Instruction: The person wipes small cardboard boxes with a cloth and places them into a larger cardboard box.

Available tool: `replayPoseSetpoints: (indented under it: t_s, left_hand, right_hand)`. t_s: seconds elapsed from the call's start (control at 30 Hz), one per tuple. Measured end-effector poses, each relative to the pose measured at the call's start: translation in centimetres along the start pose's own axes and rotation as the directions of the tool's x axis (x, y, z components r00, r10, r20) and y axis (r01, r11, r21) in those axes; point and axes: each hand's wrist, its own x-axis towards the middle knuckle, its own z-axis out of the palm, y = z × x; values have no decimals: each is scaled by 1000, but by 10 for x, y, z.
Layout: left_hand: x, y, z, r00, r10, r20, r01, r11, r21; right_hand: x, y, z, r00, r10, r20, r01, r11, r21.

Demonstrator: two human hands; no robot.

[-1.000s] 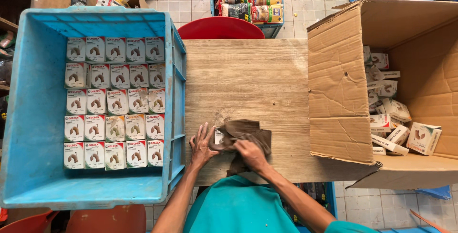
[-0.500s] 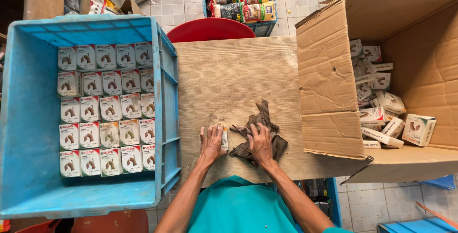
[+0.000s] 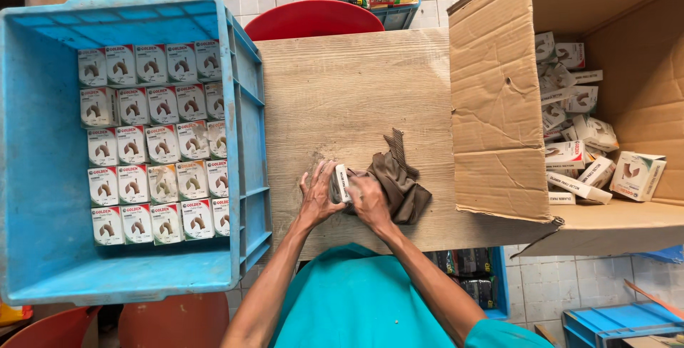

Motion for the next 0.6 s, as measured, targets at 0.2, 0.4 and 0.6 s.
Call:
replayPoseSetpoints:
  t_s: [0.2, 0.4, 0.6]
  left_hand:
    - [-2, -4, -3, 1000, -24, -18, 23, 999, -32]
    - [4, -17, 13, 1000, -28, -2, 28, 1000, 5]
    - [-3, -16, 4, 998, -44, -42, 44, 999, -4]
  right_hand:
    - [15, 61, -27, 971, 48, -233, -161, 854, -495]
    - [25, 28, -13, 941, -304, -147, 200, 853, -483]
    - [18, -22, 11, 881, -451, -140, 398, 869, -294]
